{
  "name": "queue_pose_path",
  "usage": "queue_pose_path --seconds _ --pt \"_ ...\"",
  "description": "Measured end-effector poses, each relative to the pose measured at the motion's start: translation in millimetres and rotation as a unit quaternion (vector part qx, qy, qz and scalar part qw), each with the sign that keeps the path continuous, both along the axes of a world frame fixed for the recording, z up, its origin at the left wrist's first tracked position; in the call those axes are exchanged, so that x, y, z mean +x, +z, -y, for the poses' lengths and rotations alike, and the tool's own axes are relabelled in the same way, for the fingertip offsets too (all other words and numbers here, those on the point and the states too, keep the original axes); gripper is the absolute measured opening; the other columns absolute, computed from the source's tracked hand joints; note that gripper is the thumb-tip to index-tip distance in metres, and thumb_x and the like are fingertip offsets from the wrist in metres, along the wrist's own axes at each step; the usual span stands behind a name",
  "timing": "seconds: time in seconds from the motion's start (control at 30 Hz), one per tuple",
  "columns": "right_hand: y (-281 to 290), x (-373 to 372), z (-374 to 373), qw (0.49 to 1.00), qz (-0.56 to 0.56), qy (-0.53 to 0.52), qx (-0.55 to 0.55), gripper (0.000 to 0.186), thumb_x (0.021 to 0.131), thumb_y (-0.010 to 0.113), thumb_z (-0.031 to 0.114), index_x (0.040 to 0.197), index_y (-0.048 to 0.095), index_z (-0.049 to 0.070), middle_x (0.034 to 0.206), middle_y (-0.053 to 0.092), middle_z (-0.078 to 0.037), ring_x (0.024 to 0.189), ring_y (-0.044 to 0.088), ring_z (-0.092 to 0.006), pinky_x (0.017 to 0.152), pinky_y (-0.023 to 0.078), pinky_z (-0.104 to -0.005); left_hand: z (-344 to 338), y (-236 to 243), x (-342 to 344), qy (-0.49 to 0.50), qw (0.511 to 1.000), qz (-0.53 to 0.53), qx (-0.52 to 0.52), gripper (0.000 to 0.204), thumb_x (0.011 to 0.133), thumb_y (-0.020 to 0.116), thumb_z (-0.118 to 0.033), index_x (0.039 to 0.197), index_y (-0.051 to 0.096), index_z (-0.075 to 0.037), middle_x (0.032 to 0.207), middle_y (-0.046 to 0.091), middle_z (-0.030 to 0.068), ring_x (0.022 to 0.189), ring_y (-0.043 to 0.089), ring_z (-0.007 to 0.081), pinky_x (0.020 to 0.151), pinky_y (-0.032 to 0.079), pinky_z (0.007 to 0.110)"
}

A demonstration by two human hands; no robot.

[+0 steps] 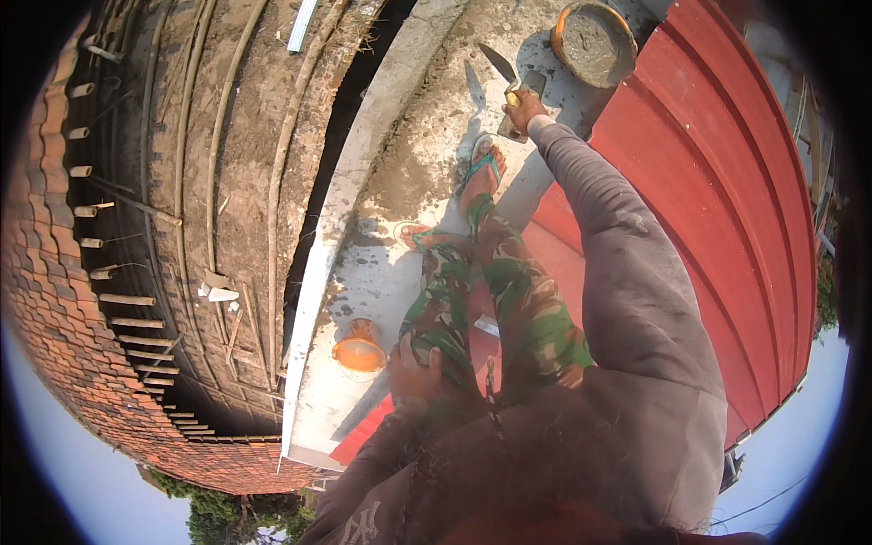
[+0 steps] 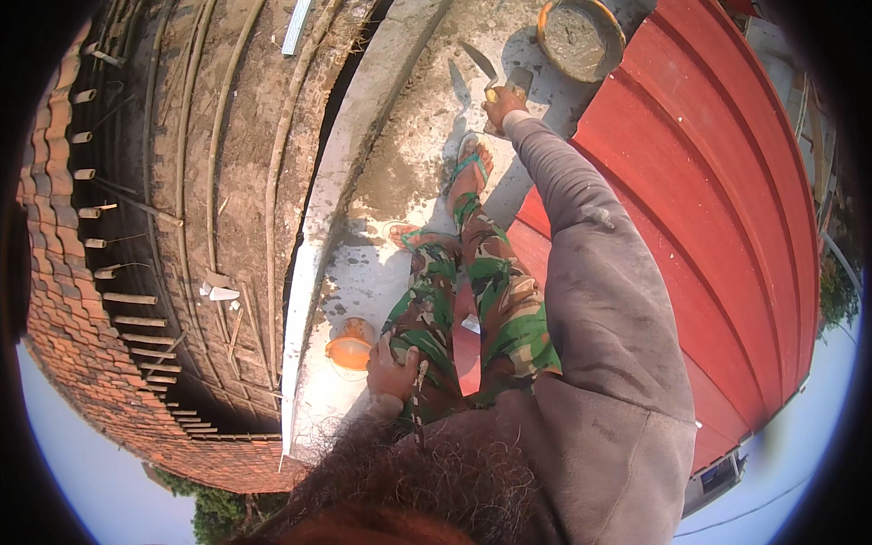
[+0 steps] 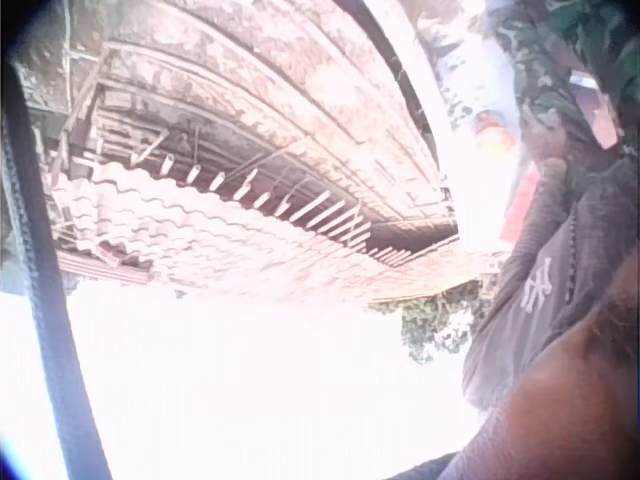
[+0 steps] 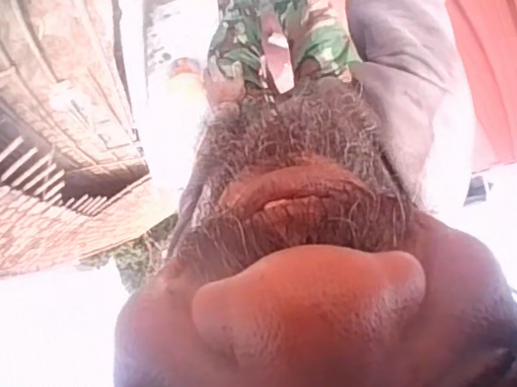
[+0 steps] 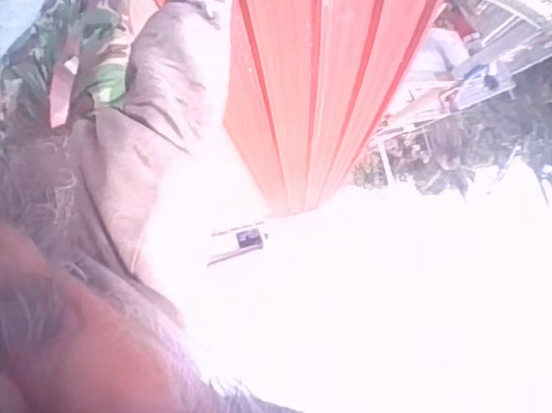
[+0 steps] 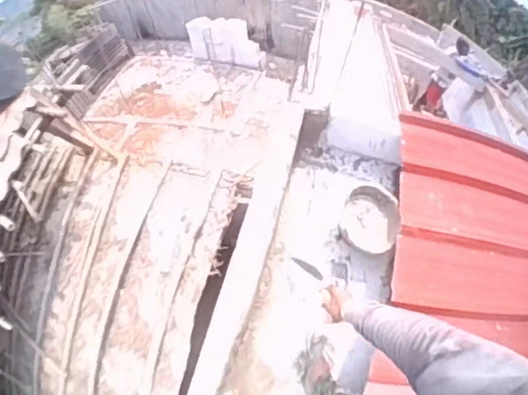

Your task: The person applies mortar to a concrete ledge on a rooftop using a trowel, dipping the tool into a bucket of mixture and spreading it along the surface.

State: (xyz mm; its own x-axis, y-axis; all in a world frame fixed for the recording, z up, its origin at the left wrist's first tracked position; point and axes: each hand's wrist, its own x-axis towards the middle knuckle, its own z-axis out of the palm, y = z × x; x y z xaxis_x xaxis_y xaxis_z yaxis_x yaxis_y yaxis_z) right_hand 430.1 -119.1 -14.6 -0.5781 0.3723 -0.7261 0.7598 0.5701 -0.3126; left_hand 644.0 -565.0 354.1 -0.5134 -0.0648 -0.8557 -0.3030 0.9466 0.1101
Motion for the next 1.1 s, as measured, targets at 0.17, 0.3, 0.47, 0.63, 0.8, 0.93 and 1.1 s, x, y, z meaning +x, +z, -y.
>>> queue_pose_path --seconds 0.17,0.3,0.47,0.63,0.8,0.93,1.1 --pt "-96 -75 -4 0.978 -0.124 -0.122 0.117 0.057 0.095 0.069 0.039 0.144 0.054 0.013 0.130 0.068 -0.020 0.120 0.066 -0.0384 0.101 0.052 -0.0453 8 -21 -1 -0.076 0.995 -0.060 0.012 0.066 0.087 0.075 -0.036 0.138 0.055 -0.001 0.129 0.060 0.0236 0.118 0.059 0.0431 0.099 0.049 0.050" --pt "-115 -44 102 0.989 -0.085 -0.110 0.047 0.056 0.098 0.063 0.027 0.149 0.045 0.013 0.131 0.067 -0.023 0.116 0.066 -0.0409 0.099 0.053 -0.0469 22 -29 6 -0.062 0.996 -0.065 0.020 0.067 0.087 0.077 -0.036 0.137 0.054 0.003 0.130 0.060 0.0232 0.119 0.059 0.0430 0.100 0.049 0.050" --pt "-54 48 221 0.991 0.012 -0.092 -0.092 0.057 0.097 0.058 0.018 0.152 0.039 0.014 0.126 0.067 -0.026 0.118 0.065 -0.0415 0.100 0.051 -0.0478 23 -29 5 -0.047 0.997 -0.051 0.045 0.066 0.088 0.071 -0.037 0.140 0.053 0.000 0.135 0.056 0.0247 0.126 0.054 0.0436 0.105 0.045 0.050" --pt "-27 125 282 0.989 0.066 -0.026 -0.132 0.057 0.097 0.059 0.020 0.150 0.040 0.016 0.132 0.064 -0.023 0.122 0.063 -0.0396 0.101 0.050 -0.0484 27 -27 8 -0.048 0.997 -0.028 0.048 0.065 0.088 0.071 -0.037 0.139 0.053 0.000 0.134 0.056 0.0243 0.125 0.054 0.0440 0.105 0.045 0.051" --pt "-36 79 219 0.996 -0.015 -0.084 -0.027 0.051 0.096 0.059 0.022 0.144 0.047 0.012 0.121 0.068 -0.023 0.114 0.066 -0.0397 0.095 0.053 -0.0481 30 -26 15 -0.038 0.998 -0.017 0.037 0.066 0.088 0.070 -0.039 0.140 0.053 -0.001 0.134 0.056 0.0240 0.125 0.054 0.0430 0.105 0.045 0.052" --pt "-78 17 157 0.992 -0.036 -0.113 0.029 0.052 0.096 0.060 0.026 0.144 0.047 0.012 0.120 0.070 -0.024 0.111 0.069 -0.0399 0.093 0.054 -0.0492 33 -29 16 -0.054 0.998 -0.019 0.033 0.066 0.088 0.071 -0.039 0.140 0.054 -0.002 0.134 0.057 0.0238 0.124 0.054 0.0435 0.104 0.045 0.052" --pt "-52 34 228 0.996 0.064 -0.046 -0.048 0.054 0.096 0.061 0.026 0.145 0.045 0.011 0.125 0.068 -0.024 0.119 0.066 -0.0403 0.100 0.051 -0.0492 30 -30 24 -0.045 0.998 -0.033 0.041 0.066 0.088 0.070 -0.040 0.140 0.054 -0.004 0.134 0.057 0.0233 0.123 0.055 0.0449 0.102 0.047 0.053"
